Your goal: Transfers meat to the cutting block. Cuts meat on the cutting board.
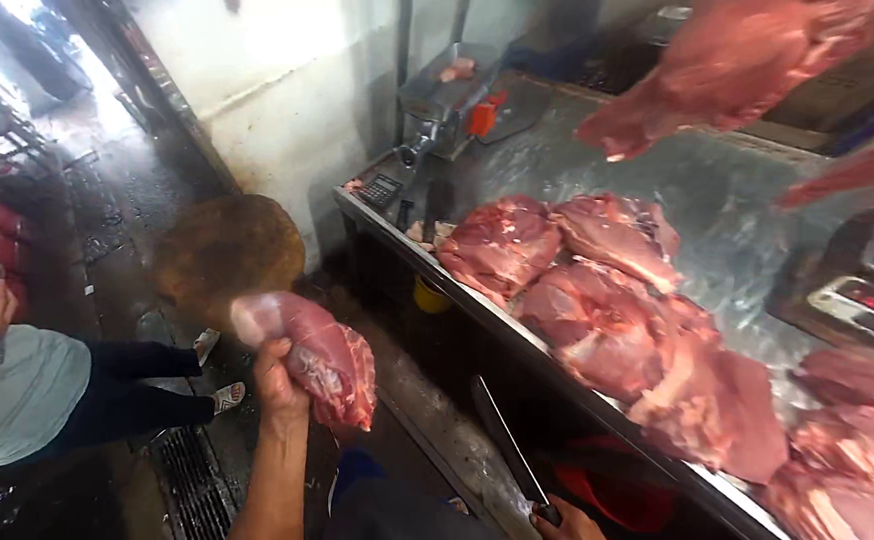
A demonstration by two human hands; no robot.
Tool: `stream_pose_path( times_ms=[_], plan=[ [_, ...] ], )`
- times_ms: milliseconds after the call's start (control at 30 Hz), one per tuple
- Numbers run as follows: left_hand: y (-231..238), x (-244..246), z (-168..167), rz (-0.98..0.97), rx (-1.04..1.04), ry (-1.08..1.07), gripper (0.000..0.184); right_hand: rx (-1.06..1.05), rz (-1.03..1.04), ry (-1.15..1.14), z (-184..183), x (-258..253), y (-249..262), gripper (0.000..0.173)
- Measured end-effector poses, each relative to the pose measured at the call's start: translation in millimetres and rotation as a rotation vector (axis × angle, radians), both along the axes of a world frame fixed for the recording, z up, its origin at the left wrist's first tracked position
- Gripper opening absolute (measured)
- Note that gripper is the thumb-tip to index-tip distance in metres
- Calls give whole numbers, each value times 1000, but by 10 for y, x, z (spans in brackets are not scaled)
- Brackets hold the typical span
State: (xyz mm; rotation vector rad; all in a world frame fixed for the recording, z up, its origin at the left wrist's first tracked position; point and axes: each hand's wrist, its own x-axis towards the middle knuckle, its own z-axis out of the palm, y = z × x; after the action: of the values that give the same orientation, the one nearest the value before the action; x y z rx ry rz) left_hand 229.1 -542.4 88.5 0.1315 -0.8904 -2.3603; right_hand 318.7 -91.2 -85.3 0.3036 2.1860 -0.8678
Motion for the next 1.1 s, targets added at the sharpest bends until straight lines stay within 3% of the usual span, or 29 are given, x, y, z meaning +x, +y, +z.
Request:
stream_pose_path(
  times_ms=[233, 433, 533, 600, 833, 933, 1033, 1100],
  plan=[
    [-1805, -350, -36, 58, -132, 3, 15, 19, 83, 12, -169, -1081, -1676, 31],
    [-2881, -1023, 397, 0, -345, -85, 12, -33, 77, 68, 83, -1753, -2864, 31],
    [-3339, -1437, 612, 50, -554, -116, 26, -70, 81, 57, 105, -2042, -3171, 32],
    [-3535, -1714, 784, 83, -644, -101, 30, -97, 68, 48, 79, -2257, -3309, 31],
    [-3701, -2345, 1182, -27, -597, 3, 21, -121, 84, 20, -37, -3211, -3695, 29],
    [-4381, -2498, 1034, -38, -717, -304, 25, -116, 125, 43, 77, -3548, -3796, 29],
    [-5170, -2434, 550, -126, -984, -1049, 41, -126, 132, 107, 148, -3730, -3827, 28],
    [-5413, -2354, 185, -61, -1076, -1496, 58, -119, 102, 128, 160, -3772, -3836, 28]
  ],
)
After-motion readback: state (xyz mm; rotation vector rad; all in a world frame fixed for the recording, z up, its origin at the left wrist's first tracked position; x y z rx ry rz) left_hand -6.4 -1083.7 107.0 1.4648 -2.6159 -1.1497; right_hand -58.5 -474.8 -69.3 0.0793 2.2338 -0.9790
